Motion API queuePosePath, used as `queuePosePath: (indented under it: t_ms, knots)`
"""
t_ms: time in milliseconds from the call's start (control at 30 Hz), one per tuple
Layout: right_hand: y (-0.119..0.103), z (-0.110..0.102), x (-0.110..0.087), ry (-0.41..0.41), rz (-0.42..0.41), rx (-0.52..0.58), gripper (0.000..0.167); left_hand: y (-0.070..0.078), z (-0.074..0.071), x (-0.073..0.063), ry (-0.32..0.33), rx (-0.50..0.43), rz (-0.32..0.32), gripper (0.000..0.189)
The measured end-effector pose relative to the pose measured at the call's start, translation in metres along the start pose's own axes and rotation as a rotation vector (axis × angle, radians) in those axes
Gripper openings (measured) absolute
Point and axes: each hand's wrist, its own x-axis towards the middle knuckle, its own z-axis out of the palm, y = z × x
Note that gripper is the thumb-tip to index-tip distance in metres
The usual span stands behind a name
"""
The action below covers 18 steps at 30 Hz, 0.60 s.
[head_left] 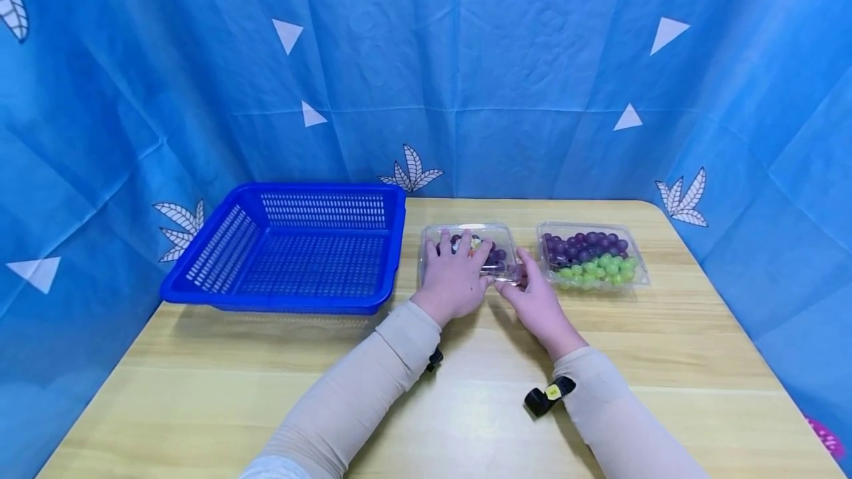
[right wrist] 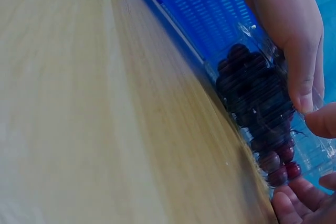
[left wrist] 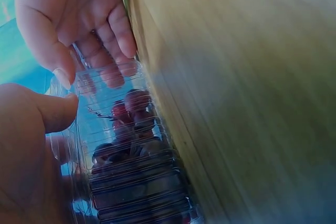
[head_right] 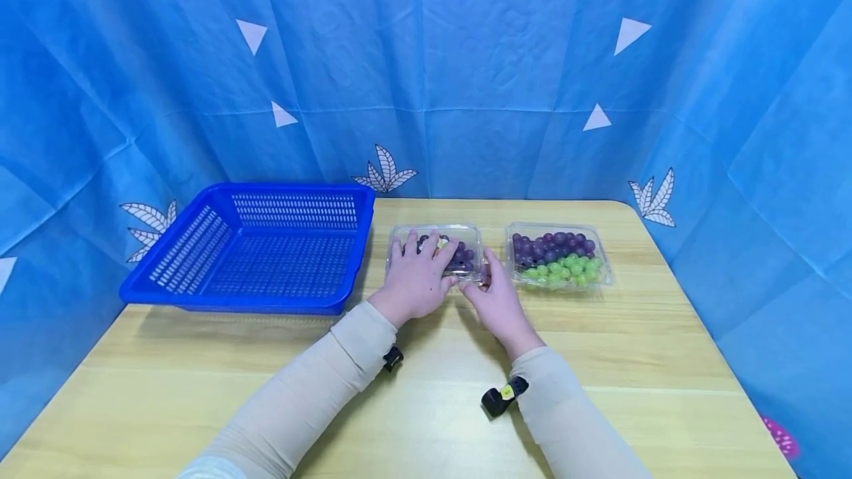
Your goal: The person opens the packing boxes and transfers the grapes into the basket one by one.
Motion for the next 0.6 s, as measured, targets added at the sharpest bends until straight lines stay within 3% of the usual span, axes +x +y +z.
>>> queuePosePath:
  t_ms: [600]
  knots:
    - [0.0012, 0.0021, -0.0019, 0.011, -0.032, 0.014, 0.079, -0.0003, -0.0026, -0.0022, 0.029, -0.012, 0.016, 0.060]
